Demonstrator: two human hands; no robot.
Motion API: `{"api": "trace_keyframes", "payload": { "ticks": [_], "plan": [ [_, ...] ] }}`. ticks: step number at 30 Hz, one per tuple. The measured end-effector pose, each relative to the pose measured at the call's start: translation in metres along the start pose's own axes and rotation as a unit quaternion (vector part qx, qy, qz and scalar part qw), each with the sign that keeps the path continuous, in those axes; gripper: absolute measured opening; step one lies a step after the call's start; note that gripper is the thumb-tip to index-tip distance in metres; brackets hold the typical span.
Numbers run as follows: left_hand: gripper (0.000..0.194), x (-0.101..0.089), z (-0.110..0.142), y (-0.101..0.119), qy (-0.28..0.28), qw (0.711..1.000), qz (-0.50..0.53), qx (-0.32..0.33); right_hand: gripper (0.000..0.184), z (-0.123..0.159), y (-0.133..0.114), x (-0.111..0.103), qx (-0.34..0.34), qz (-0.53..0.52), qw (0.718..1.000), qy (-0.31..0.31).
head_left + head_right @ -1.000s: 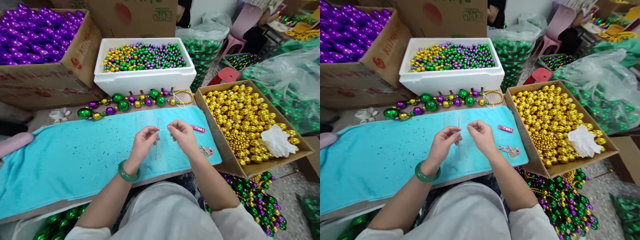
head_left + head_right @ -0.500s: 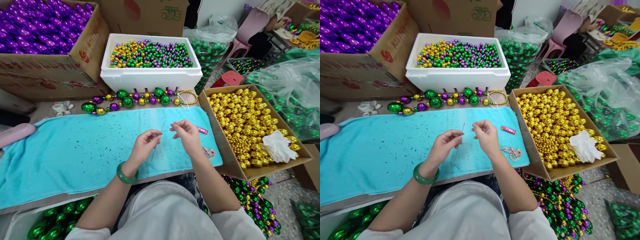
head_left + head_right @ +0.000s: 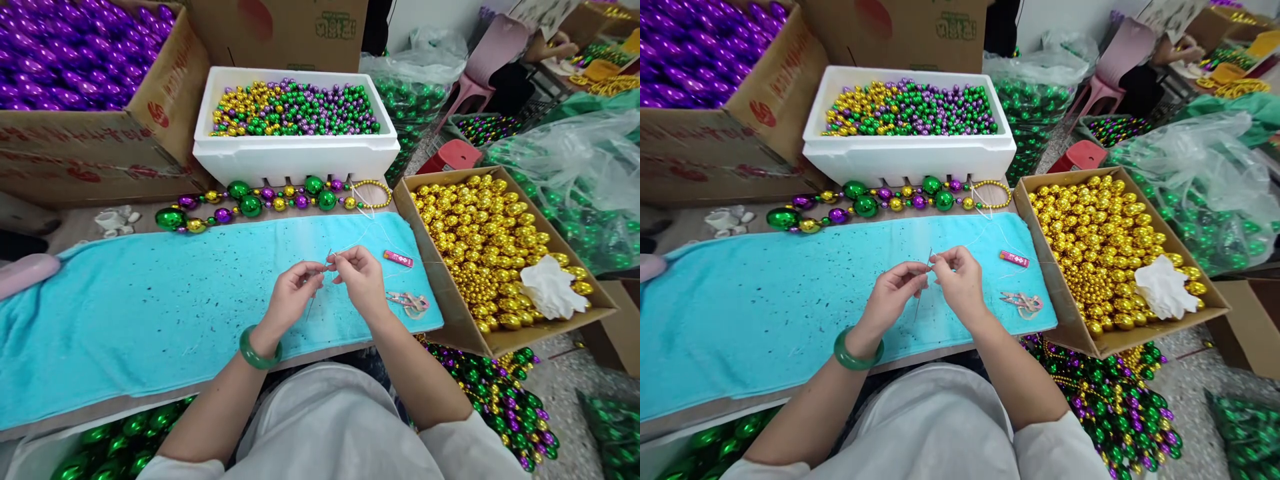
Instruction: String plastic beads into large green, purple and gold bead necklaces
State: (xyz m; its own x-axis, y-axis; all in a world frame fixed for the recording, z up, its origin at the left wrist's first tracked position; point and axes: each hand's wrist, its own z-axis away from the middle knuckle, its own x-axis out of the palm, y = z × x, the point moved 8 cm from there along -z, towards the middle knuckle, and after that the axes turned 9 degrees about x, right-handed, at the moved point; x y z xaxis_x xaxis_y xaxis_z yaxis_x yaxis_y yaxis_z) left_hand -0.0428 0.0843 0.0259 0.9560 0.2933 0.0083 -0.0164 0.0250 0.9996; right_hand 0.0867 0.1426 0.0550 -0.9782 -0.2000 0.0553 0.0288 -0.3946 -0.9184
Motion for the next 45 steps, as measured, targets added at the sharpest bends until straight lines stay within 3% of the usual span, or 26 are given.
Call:
{"api": "trace_keyframes", "payload": {
  "ticks": [11, 24, 31, 45],
  "plan": [
    [0.019, -0.0038, 0.0003, 0.0033, 0.009, 0.998, -0.048, 0.051, 0.018, -0.0035, 0.0006, 0.0033, -0.008, 0.02, 1.0, -0.001],
    [0.019, -0.0048, 0.002, 0.0019, 0.005, 0.995, -0.074, 0.065, 0.017, -0.0052, 0.0019, 0.0034, -0.01, 0.02, 1.0, 0.003],
    [0.021, -0.0034, 0.0005, -0.0021, 0.009, 0.999, -0.021, 0.025, 0.015, -0.0057, 0.0033, 0.003, -0.017, 0.015, 1.0, 0.002],
    [0.019, -0.0021, 0.0009, -0.0008, 0.011, 0.998, -0.04, 0.045, 0.015, -0.0092, 0.0055, 0.0026, -0.022, 0.035, 0.999, 0.0]
  ]
}}
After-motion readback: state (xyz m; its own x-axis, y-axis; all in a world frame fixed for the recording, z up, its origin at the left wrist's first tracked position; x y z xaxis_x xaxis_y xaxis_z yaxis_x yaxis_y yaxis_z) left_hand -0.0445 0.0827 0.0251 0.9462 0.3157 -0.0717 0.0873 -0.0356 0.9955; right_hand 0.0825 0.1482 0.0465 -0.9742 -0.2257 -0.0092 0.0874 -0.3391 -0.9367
